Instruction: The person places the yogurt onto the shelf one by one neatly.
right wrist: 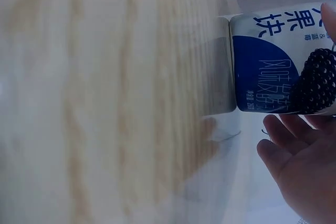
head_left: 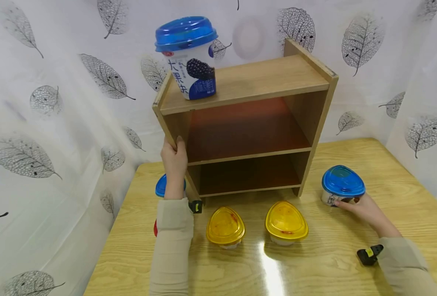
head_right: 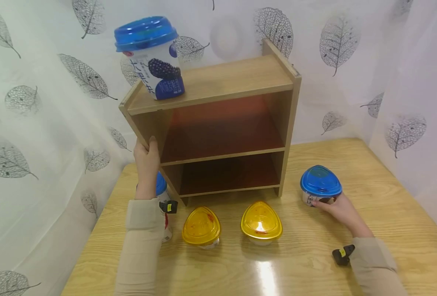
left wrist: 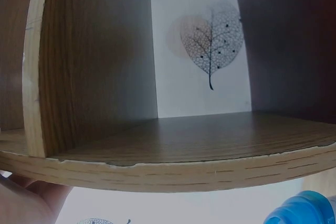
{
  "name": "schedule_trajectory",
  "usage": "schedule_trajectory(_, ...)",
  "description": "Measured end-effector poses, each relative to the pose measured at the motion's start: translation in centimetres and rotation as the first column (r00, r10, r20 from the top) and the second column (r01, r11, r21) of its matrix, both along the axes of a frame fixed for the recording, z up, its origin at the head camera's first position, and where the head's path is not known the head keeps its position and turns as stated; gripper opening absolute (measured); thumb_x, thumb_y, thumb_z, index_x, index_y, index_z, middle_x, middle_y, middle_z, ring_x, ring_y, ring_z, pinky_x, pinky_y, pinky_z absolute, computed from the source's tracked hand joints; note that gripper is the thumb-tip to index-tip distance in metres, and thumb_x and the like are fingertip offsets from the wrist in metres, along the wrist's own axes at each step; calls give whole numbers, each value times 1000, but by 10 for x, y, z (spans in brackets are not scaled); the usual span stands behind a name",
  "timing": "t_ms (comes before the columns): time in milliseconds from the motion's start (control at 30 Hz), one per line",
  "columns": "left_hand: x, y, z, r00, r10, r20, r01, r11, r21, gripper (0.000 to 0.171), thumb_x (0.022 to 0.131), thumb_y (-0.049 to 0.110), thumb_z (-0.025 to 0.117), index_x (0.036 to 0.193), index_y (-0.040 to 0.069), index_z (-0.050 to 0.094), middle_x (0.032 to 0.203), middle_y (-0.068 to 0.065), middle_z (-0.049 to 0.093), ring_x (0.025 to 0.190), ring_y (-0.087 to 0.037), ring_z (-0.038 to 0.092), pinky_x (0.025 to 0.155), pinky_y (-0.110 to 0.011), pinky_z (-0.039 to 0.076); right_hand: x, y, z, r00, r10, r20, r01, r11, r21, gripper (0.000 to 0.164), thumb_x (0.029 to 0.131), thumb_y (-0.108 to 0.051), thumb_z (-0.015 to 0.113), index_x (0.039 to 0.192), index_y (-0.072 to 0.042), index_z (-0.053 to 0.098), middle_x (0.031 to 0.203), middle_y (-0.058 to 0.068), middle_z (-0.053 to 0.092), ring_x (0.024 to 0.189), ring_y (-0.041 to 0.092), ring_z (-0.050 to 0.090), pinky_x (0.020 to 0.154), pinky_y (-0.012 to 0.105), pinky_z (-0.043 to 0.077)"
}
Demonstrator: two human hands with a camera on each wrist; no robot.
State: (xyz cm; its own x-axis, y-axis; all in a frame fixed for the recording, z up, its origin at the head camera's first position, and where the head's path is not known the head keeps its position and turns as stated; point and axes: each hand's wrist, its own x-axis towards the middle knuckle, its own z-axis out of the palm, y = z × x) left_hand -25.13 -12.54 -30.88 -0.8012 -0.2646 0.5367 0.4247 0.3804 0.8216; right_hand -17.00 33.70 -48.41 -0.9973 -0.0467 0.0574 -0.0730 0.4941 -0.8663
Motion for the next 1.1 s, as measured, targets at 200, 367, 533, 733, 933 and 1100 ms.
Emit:
schedule_trajectory(200, -1, 1, 0, 1000, 8, 2, -8, 1000, -11, 30, 91, 11, 42, 116, -4, 49, 107, -23, 56, 98, -29, 53, 82, -39, 42, -2, -1, -5, 999, 0, -42, 1, 1000, 19, 83, 82, -14, 63, 138, 5, 6, 131, 35, 22, 121, 15, 29, 84, 6, 30)
schedule_trajectory(367, 0, 2, 1, 1000, 9, -6, -9, 1000, -12, 29, 91, 9, 42, 114, -5, 50, 106, -23, 56, 99, -30, 53, 82, -39, 42, -2, -2, -9, 997, 0, -74, -1, 1000, -19, 81, 81, -9, 63, 139, 3, 8, 132, 29, 23, 111, -7, 28, 79, 1, 28)
schedule_trajectory(533, 2, 2, 1, 1000, 15, -16, -15, 1000, -10, 28, 90, 9, 43, 113, -5, 50, 106, -24, 56, 99, -30, 53, 83, -39, 42, -4, -3, -10, 997, -20, -80, 19, 1000, -10, 80, 81, -10, 64, 138, 4, 9, 131, 30, 24, 115, 0, 28, 79, 1, 27)
schedule_trajectory(733, 2, 2, 1, 1000, 9, -11, -9, 1000, -12, 29, 91, 9, 42, 116, -4, 49, 108, -23, 56, 100, -29, 53, 83, -37, 42, -5, -3, -11, 997, -47, -55, 47, 999, 3, 81, 82, -12, 63, 138, 3, 7, 131, 34, 22, 120, 32, 27, 100, 38, 25)
schedule_trajectory(933, 2, 2, 2, 1000, 4, -7, -4, 1000, -5, 28, 91, 10, 42, 114, -5, 50, 106, -23, 56, 98, -29, 53, 82, -38, 43, -8, -5, -13, 997, -54, -64, 52, 998, -33, 83, 81, -10, 64, 138, 4, 6, 130, 35, 22, 118, 40, 25, 91, 63, 18)
schedule_trajectory(1100, 2, 1, 2, 1000, 16, -13, -16, 1000, -7, 28, 90, 10, 42, 112, -5, 50, 105, -24, 57, 97, -30, 54, 81, -39, 43, -9, -9, -7, 996, -54, -70, 51, 998, -38, 83, 80, -10, 64, 138, 5, 6, 130, 36, 22, 115, 47, 24, 89, 64, 19)
